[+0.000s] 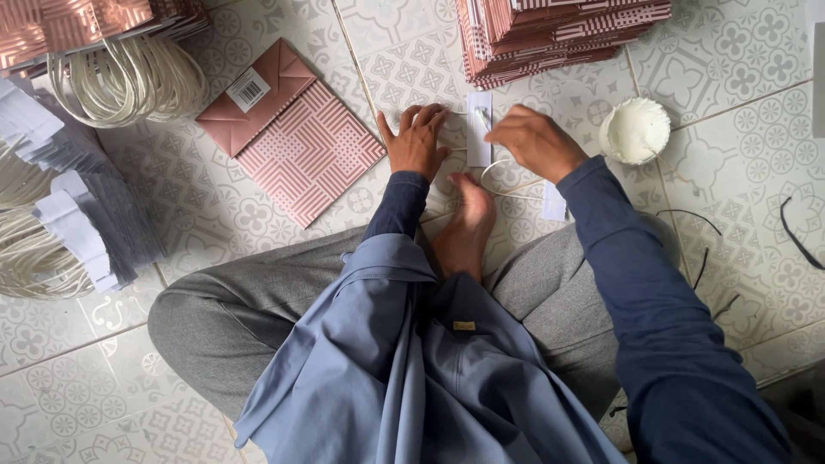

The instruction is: The person sits on the floor and assembles gift bags by applying glue to white paper tabs and attaching them to the bottom of patterned bags. They then insert white rope handles into the bag and place the finished items into a stack.

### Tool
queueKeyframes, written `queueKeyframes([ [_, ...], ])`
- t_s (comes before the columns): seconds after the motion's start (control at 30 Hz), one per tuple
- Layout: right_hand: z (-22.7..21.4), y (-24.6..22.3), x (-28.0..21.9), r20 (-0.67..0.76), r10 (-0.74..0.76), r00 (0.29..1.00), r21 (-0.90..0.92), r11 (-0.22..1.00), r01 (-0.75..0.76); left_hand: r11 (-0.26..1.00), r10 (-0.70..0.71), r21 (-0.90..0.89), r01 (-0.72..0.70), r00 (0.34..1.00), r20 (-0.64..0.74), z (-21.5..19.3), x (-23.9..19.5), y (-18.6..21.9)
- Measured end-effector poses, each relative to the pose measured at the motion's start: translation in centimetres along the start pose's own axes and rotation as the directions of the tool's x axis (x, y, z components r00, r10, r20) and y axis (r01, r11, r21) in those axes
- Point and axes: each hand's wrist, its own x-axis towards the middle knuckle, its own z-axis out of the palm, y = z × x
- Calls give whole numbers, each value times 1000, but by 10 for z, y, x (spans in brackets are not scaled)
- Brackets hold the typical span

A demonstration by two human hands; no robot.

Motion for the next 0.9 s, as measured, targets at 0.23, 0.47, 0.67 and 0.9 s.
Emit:
queueKeyframes([
  [0.23,-31,-22,-6,31,214,976,253,943,-215,1000,-5,-4,5,1000,-8,3,-2,0],
  [0.47,4,25,1,-164,304,939,85,952,-293,1000,-5,12,5,1000,-14,4,1,1],
  [0.67,11,17,-1,-167,113,979,32,993,-109,1000,-7,-1,7,1000,9,1,0,0],
  [0.9,-41,-5,-42,-106,201,974,206,963,-176,1000,-7,7,7,1000,-2,3,0,0],
])
